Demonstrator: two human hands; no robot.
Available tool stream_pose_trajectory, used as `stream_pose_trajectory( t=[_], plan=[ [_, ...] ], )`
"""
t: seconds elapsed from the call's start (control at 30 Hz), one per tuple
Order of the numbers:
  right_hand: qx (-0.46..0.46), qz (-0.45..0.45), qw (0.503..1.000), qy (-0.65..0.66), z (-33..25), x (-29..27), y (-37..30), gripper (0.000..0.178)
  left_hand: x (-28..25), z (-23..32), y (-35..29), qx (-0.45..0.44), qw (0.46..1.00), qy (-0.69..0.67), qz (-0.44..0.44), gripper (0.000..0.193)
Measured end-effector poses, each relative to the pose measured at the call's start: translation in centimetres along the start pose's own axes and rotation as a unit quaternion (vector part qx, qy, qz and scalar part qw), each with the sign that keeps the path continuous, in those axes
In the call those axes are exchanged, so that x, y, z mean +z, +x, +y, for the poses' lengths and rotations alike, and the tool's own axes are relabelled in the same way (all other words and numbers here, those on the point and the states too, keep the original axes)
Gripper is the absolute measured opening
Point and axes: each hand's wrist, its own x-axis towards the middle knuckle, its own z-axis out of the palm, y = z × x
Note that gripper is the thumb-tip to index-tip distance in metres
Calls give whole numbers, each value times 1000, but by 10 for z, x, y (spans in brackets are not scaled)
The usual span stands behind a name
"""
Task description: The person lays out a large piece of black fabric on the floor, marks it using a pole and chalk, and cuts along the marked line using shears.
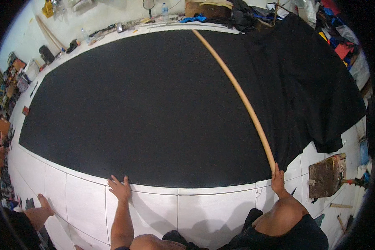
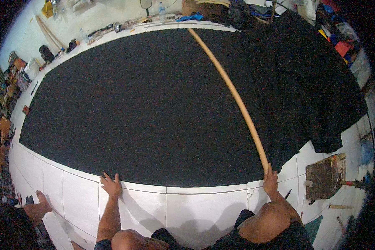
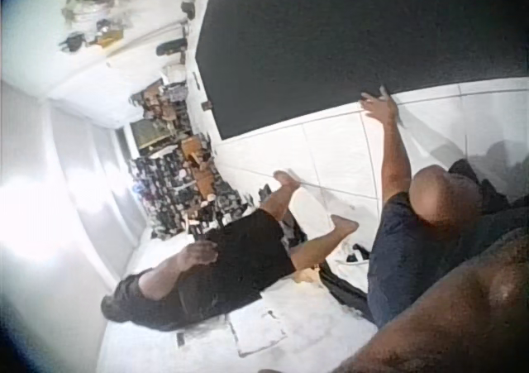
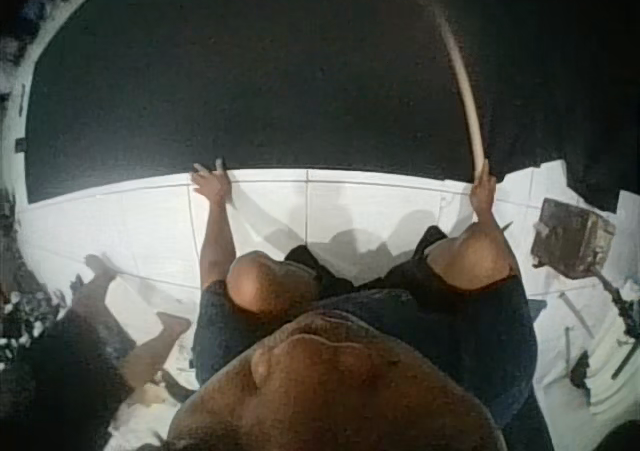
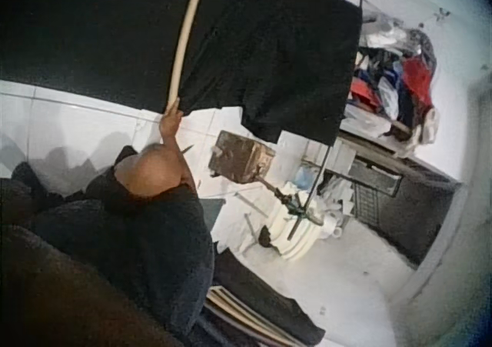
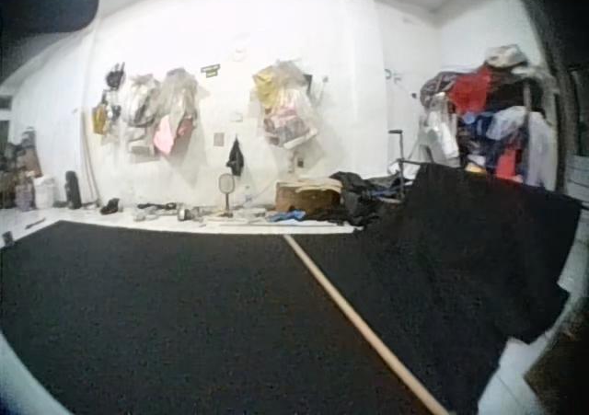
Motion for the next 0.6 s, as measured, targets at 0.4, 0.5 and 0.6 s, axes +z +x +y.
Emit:
stream_pose_trajectory(
  t=[0.4,0.5,0.6],
  plan=[
    [-65,112,980,152,-6,-9,25,52,27,-36,-68,218,967,-133,5,52],
    [-37,15,985,168,-48,-2,-22,56,41,-42,-108,322,921,-195,99,29],
    [-213,-3,966,144,-68,11,-52,60,61,-35,-148,253,910,-274,180,26]
  ],
)
